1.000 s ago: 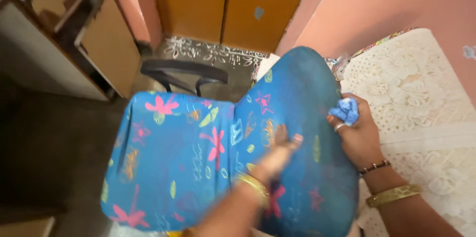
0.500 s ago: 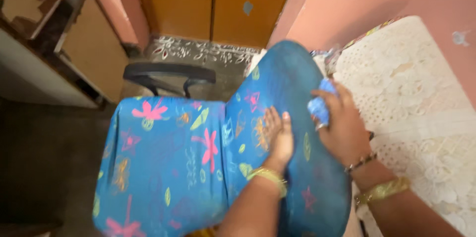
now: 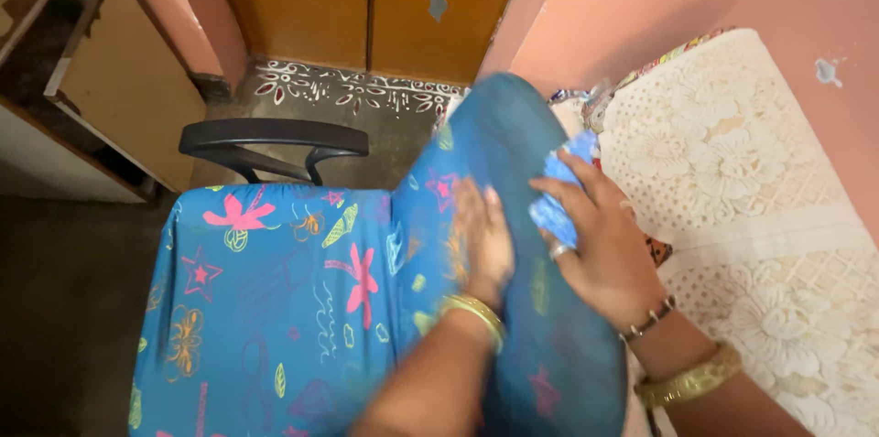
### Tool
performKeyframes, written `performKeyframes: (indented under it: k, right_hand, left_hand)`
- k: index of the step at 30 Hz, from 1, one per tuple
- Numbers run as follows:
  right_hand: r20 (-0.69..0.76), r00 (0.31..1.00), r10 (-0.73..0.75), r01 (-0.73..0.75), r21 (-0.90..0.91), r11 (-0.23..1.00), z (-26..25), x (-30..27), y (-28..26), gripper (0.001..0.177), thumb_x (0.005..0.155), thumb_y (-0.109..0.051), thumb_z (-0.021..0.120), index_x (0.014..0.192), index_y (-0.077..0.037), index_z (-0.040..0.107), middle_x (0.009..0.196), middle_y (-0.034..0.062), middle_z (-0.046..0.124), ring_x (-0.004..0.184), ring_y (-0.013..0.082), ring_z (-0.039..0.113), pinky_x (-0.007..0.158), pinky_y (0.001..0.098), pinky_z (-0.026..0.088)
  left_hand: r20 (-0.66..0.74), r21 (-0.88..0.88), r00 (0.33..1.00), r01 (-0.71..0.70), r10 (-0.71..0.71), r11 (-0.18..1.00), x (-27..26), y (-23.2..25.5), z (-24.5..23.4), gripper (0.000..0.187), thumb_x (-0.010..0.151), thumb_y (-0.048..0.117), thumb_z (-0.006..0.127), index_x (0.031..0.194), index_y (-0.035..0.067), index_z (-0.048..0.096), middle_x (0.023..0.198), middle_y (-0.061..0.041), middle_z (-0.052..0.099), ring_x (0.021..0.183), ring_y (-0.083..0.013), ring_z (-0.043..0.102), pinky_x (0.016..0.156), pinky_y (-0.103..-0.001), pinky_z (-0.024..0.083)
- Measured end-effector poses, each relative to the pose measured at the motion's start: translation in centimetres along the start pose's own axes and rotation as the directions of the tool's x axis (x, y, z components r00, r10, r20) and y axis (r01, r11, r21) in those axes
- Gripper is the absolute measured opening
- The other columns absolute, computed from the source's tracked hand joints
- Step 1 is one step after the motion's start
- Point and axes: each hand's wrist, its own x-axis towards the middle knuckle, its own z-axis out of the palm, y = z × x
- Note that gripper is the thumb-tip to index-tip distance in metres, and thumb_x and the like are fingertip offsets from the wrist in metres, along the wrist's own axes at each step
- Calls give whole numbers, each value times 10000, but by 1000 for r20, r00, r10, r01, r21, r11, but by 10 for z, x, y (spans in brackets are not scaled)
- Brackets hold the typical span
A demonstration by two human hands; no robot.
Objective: The person wipes a chair seat and backrest with a blue cloth, then cleans a stool seat and backrest. They move a stack of newspapers on top of a computer tower, adjust two computer monitors, and wipe the desk surface with the cloth.
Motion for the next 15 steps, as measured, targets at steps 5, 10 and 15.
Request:
performKeyframes:
  k: [5,10,15]
  right_hand:
    - [-36,990,138,-122,279,952,1,1,0,496,785,4,729,1258,-111,634,1496,162,484,1361,361,507,1087,406,441]
    - [-35,984,177,-157,320,934,2,4,-2,507,773,39,717,1257,-87,634,1497,171,471,1377,343,488,1077,395,444]
    - [-57,985,161,-135,313,940,2,1,0,493,789,22,726,1260,-94,637,1486,169,498,1389,337,498,1115,397,420]
  left_hand:
    - [755,-295,653,269,51,917,56,-43,-46,798,974,617,444,1562,84,371,1667,-122,344,1563,-272,261,1261,-434,154]
    - [-271,-738,938,-60,-214,672,199,-55,-174,463,1158,466,540,1074,11,564,936,-110,485,904,-293,447,848,-471,423]
    - [-468,-325,877,-60,-105,944,118,-40,-84,707,1055,463,449,1564,34,209,1620,-181,242,1466,-325,309,1200,-457,238]
